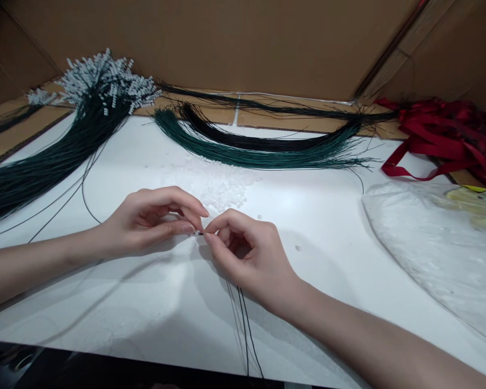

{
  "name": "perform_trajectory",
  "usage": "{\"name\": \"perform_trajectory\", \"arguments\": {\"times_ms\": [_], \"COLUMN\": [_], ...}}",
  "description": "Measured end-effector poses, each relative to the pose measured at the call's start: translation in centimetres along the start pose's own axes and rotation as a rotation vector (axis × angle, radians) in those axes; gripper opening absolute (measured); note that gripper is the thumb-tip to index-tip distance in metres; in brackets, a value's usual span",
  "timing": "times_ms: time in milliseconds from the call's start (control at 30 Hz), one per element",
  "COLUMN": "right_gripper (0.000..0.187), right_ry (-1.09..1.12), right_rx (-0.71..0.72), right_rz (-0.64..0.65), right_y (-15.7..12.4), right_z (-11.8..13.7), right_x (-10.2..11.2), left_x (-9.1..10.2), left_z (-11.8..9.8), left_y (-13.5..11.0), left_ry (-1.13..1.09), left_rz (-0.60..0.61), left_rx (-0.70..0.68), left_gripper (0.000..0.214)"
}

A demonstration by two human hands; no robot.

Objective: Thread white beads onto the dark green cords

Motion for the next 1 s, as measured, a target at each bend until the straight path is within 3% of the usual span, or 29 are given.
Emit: {"name": "perform_trajectory", "arguments": {"times_ms": [733,1000], "right_gripper": [0.008,0.008], "right_ry": [-0.026,0.061], "right_rx": [-0.026,-0.052], "right_rz": [0.011,0.013], "right_y": [-0.01,0.07], "right_z": [-0.21,-0.33], "right_x": [-0.07,-0.24], "left_x": [-0.08,0.02], "left_z": [-0.05,0.13], "left_y": [0.00,0.09], "left_ry": [-0.002,-0.089], "left_rz": [0.016,0.020], "left_rx": [-0.003,0.025], "left_gripper": [0.019,0.020]}}
Point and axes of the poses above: each hand's wrist, its own y-axis towards the middle knuckle, its own x-axis out of the back of the hand, z = x × y, the point moved 6 cm from there along y, towards the middle knuckle, and after that the axes turned 3 degrees about x, right-handed, at the moved point
